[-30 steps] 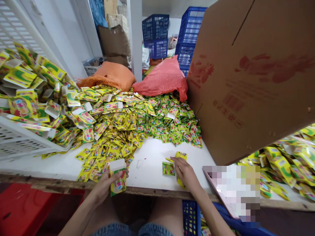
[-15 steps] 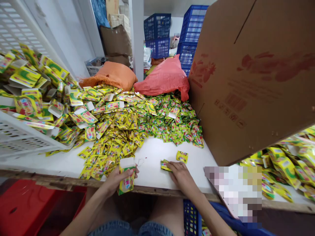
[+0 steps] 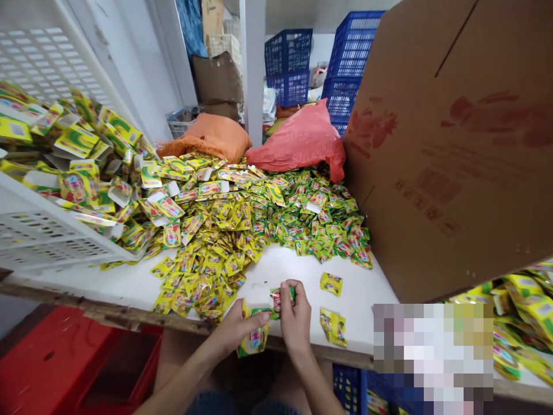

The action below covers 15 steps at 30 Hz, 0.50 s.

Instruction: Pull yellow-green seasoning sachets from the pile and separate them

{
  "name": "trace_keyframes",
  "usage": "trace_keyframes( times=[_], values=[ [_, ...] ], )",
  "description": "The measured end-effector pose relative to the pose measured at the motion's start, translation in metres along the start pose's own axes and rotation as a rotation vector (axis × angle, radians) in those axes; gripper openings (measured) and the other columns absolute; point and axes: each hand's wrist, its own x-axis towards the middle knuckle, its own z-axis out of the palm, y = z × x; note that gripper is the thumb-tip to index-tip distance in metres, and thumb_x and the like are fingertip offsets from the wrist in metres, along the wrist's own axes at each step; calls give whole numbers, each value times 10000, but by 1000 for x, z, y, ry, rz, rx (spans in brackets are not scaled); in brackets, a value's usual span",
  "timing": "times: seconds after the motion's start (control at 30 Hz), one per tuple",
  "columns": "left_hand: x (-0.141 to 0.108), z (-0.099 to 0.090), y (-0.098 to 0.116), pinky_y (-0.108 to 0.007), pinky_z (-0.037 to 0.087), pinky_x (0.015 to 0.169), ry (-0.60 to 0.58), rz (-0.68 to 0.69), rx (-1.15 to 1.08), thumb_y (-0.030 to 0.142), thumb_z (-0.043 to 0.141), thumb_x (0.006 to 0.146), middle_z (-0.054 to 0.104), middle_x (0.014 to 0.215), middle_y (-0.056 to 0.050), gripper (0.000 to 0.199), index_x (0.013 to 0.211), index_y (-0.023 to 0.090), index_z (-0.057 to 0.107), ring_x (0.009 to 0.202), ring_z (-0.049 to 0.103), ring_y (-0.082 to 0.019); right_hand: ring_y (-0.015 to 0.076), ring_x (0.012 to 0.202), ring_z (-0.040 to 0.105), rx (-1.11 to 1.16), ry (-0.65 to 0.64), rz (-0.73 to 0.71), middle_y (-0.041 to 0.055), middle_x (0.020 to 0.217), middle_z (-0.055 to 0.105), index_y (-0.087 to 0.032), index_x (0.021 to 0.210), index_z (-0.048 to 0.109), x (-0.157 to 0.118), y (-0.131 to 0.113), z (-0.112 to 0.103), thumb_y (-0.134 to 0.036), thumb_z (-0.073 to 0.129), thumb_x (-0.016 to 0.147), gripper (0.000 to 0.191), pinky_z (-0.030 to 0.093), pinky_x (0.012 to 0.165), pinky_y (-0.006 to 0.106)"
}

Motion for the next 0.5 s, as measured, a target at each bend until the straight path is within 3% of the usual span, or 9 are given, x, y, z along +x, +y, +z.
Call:
trace_keyframes(
  times=[0.17, 0.23, 0.37, 0.5],
  values=[
    [-10, 0, 1, -286, 486, 597, -84, -149, -103, 327, 736, 638, 655, 626, -47, 322, 848, 102, 640, 549, 595, -153, 112, 503, 461, 72, 171, -86, -38, 607, 503, -209, 824, 494, 6, -35, 3, -441, 460, 865, 238, 391, 466, 203],
    [-13, 1, 6, -267, 475, 558, -124, -176, -110, 292, 763, 597, 631, 596, -26, 316, 812, 107, 625, 512, 570, -133, 111, 511, 494, 45, 51, -187, -36, 619, 531, -215, 825, 499, 7, -47, 3, -412, 466, 868, 205, 405, 483, 202],
    [-16, 1, 15, -247, 465, 532, -159, -172, -122, 256, 752, 611, 626, 596, -8, 341, 876, 126, 581, 499, 562, -118, 121, 617, 554, -149, -332, -472, 1, 719, 582, -212, 810, 542, 7, -53, 0, -320, 470, 883, 149, 432, 581, 218],
    [-16, -4, 14, -242, 459, 508, -165, -173, -131, 260, 750, 614, 620, 577, 8, 402, 920, 142, 518, 486, 571, -125, 110, 596, 524, -290, -508, -610, 0, 677, 534, -203, 755, 550, 11, -51, -7, -303, 430, 914, 223, 394, 564, 214]
  ],
)
